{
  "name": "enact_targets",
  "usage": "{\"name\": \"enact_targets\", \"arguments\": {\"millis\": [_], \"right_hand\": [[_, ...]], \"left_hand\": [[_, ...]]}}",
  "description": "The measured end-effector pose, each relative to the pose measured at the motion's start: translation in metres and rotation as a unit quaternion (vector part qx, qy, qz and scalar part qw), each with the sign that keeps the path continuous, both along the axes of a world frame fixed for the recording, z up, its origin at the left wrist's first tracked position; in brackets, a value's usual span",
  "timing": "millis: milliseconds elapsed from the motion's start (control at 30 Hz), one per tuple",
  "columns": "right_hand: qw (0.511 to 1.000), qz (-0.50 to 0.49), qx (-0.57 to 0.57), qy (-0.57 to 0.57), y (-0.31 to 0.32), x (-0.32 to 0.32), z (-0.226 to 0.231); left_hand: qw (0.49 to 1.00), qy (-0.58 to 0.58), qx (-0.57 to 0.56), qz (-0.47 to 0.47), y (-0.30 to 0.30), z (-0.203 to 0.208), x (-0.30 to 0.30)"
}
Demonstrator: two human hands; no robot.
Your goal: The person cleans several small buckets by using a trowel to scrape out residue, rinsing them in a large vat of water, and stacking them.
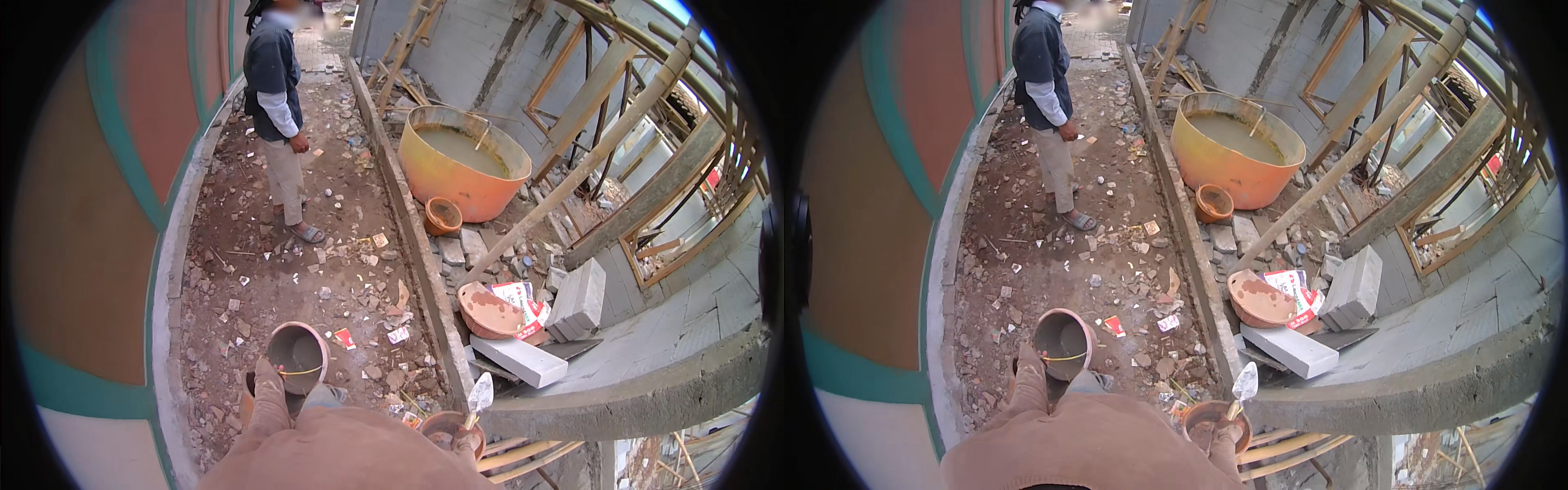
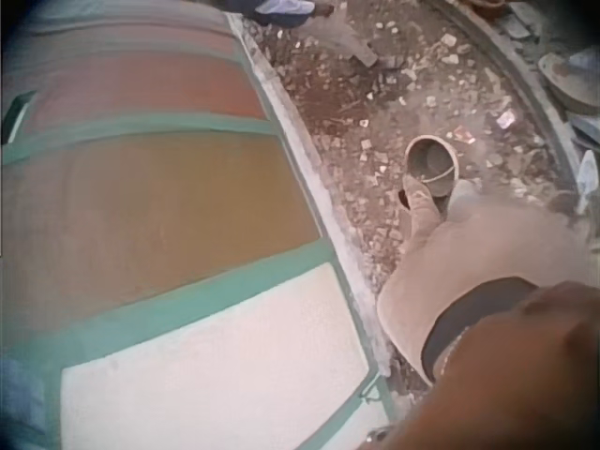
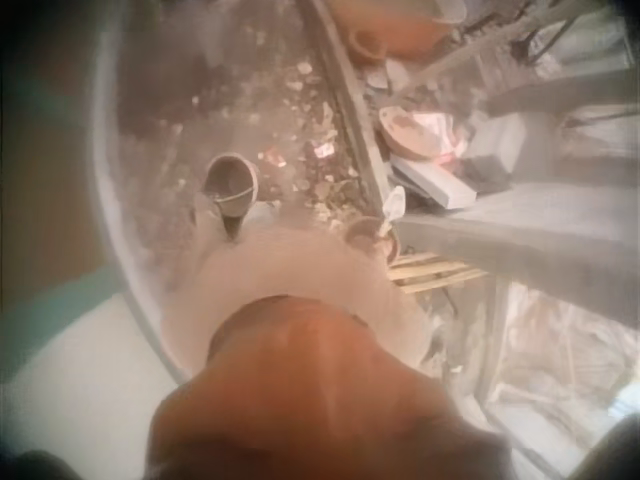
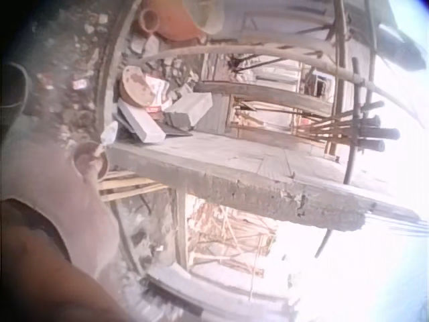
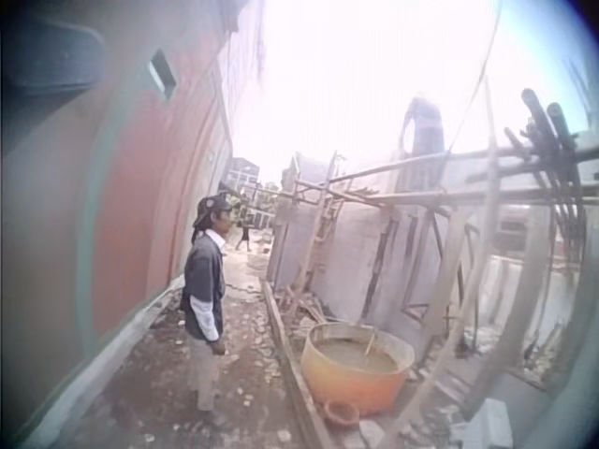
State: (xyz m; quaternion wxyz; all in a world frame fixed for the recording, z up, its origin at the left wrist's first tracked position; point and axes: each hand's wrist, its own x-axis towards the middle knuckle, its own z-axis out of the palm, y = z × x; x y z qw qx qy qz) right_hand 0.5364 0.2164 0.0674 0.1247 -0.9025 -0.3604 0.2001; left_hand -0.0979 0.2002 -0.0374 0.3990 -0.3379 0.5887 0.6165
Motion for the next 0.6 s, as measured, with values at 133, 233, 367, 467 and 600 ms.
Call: {"name": "enact_targets", "arguments": {"millis": [133,233,367,467,600], "right_hand": [[0.994,-0.019,-0.063,-0.083,0.047,-0.046,0.022],[0.983,-0.109,0.105,-0.105,0.059,-0.031,-0.011],[0.981,-0.14,0.124,-0.045,0.103,-0.064,-0.031],[0.98,-0.138,0.14,-0.034,0.166,-0.105,-0.045],[0.98,-0.084,0.167,0.069,0.273,-0.119,-0.054]], "left_hand": [[0.995,-0.005,-0.033,-0.097,0.093,0.002,-0.023],[0.99,-0.05,-0.018,-0.132,0.205,0.013,-0.006],[0.98,-0.045,-0.004,-0.192,0.298,0.038,-0.007],[0.984,-0.024,-0.002,-0.179,0.382,0.055,-0.029],[0.977,-0.009,0.021,-0.211,0.509,0.074,-0.036]]}}
